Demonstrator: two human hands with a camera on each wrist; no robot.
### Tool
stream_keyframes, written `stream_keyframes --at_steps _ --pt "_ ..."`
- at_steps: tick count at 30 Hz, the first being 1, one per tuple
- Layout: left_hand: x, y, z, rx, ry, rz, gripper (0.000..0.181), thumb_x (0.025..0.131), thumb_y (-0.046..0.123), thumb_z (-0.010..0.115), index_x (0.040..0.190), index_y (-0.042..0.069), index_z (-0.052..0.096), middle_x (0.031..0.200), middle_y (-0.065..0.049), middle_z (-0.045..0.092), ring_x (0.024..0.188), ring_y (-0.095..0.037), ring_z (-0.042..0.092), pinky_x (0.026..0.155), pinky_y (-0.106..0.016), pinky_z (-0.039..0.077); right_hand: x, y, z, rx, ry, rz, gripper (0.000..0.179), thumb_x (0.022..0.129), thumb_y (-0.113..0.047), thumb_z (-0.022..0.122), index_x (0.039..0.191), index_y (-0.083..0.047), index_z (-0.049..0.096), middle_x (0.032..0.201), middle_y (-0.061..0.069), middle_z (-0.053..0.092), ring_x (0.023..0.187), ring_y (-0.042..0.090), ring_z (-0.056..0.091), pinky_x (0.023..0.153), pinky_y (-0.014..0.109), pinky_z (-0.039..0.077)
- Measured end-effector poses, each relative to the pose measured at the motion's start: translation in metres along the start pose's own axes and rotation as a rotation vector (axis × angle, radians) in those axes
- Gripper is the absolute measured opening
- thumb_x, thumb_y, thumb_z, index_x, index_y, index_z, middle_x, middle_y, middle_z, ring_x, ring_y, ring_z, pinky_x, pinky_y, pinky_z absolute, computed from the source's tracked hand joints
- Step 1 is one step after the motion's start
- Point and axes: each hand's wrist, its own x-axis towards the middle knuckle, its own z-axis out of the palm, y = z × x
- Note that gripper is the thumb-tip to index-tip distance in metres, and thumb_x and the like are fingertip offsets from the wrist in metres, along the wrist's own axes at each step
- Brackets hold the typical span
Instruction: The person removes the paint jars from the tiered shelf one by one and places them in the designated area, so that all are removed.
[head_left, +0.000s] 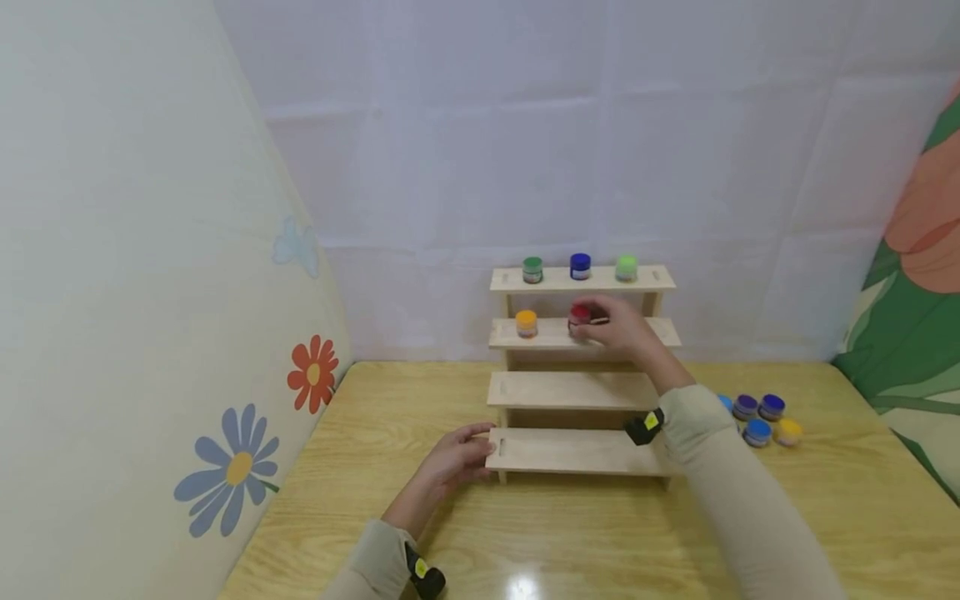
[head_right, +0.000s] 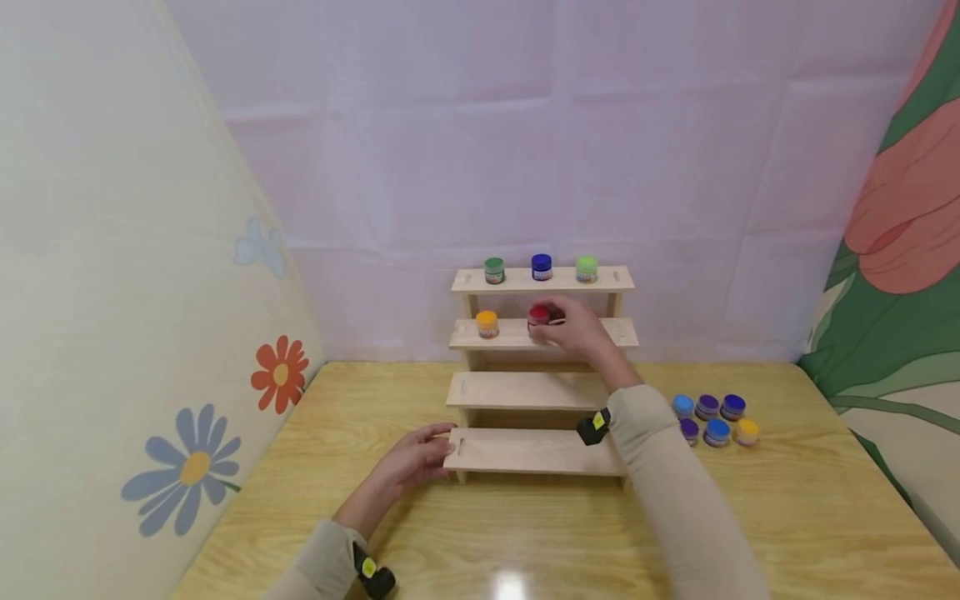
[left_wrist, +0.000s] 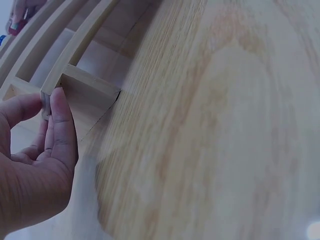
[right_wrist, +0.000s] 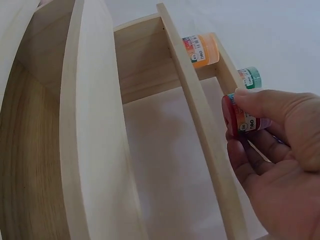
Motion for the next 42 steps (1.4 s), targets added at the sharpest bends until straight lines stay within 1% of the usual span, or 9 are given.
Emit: stream_keyframes --at_steps 6,11,17,23,29,32,35,38,42 --pt "0.001 0.001 -0.001 -0.008 -0.007 0.004 0.055 0.097 0.005 0.062 0.147 -0.007 0.042 0.111 -0.008 0.068 0.084 -0.014 0.068 0.066 -0.024 0.057 -0.012 -0.004 -0.006 -0.012 0.003 -0.001 0.049 0.094 -0.013 0.072 0.138 0.001 0.057 0.125 0.019 0.065 0.119 0.036 0.061 0.102 0.047 0.050" --pt "0.003 0.000 -0.001 -0.008 0.012 0.007 0.055 0.097 0.005 0.062 0.147 -0.006 0.044 0.109 -0.007 0.070 0.085 -0.014 0.069 0.066 -0.024 0.057 -0.023 -0.005 -0.012 -0.006 0.006 -0.015 0.046 0.094 -0.015 0.073 0.135 0.001 0.058 0.124 0.018 0.065 0.119 0.035 0.060 0.104 0.048 0.048" --pt "0.005 0.001 -0.001 -0.010 0.018 0.008 0.055 0.096 0.006 0.063 0.147 -0.006 0.044 0.109 -0.008 0.070 0.084 -0.015 0.069 0.066 -0.024 0.056 -0.036 0.001 -0.020 -0.025 0.031 -0.034 0.042 0.095 -0.015 0.072 0.132 0.001 0.060 0.121 0.019 0.066 0.117 0.034 0.061 0.102 0.048 0.050" --pt "0.005 0.002 -0.001 -0.012 0.029 0.006 0.055 0.096 0.005 0.063 0.147 -0.005 0.045 0.109 -0.008 0.069 0.084 -0.014 0.068 0.066 -0.025 0.056 -0.049 0.012 -0.026 -0.027 0.064 -0.049 0.049 0.096 -0.012 0.071 0.138 0.005 0.054 0.125 0.024 0.063 0.118 0.037 0.060 0.102 0.049 0.050" --pt "0.004 0.002 -0.003 -0.019 0.028 0.003 0.056 0.096 0.005 0.063 0.148 -0.005 0.044 0.110 -0.007 0.069 0.084 -0.014 0.069 0.066 -0.024 0.056 -0.068 0.016 -0.032 -0.043 0.075 -0.046 0.051 0.096 -0.012 0.070 0.140 0.005 0.053 0.127 0.025 0.061 0.118 0.039 0.061 0.098 0.048 0.052" --pt "0.003 0.002 -0.002 -0.019 0.026 0.000 0.056 0.097 0.006 0.063 0.148 -0.005 0.044 0.113 -0.009 0.068 0.085 -0.014 0.069 0.066 -0.025 0.057 -0.077 0.020 -0.036 -0.061 0.091 -0.039 0.050 0.096 -0.015 0.071 0.140 0.003 0.054 0.126 0.025 0.061 0.116 0.040 0.062 0.095 0.043 0.054" --pt "0.003 0.002 -0.002 -0.016 0.026 -0.002 0.056 0.096 0.006 0.064 0.148 -0.004 0.044 0.114 -0.010 0.068 0.086 -0.015 0.068 0.067 -0.025 0.057 -0.087 0.026 -0.040 -0.061 0.103 -0.037 0.050 0.096 -0.017 0.071 0.140 0.001 0.054 0.125 0.024 0.062 0.115 0.040 0.063 0.091 0.033 0.055" --pt "0.004 0.002 -0.001 -0.015 0.030 -0.003 0.056 0.096 0.006 0.064 0.147 -0.004 0.045 0.112 -0.009 0.069 0.086 -0.015 0.068 0.066 -0.026 0.056 -0.097 0.033 -0.044 -0.049 0.105 -0.029 0.051 0.097 -0.019 0.070 0.141 0.000 0.053 0.126 0.024 0.061 0.116 0.041 0.062 0.086 0.022 0.053" --pt "0.004 0.001 -0.001 -0.015 0.028 -0.003 0.055 0.096 0.006 0.064 0.147 -0.004 0.045 0.110 -0.007 0.069 0.085 -0.015 0.068 0.065 -0.026 0.056 -0.110 0.041 -0.050 -0.050 0.107 -0.006 0.053 0.098 -0.022 0.069 0.142 0.002 0.051 0.129 0.025 0.060 0.118 0.044 0.061 0.083 0.015 0.051"
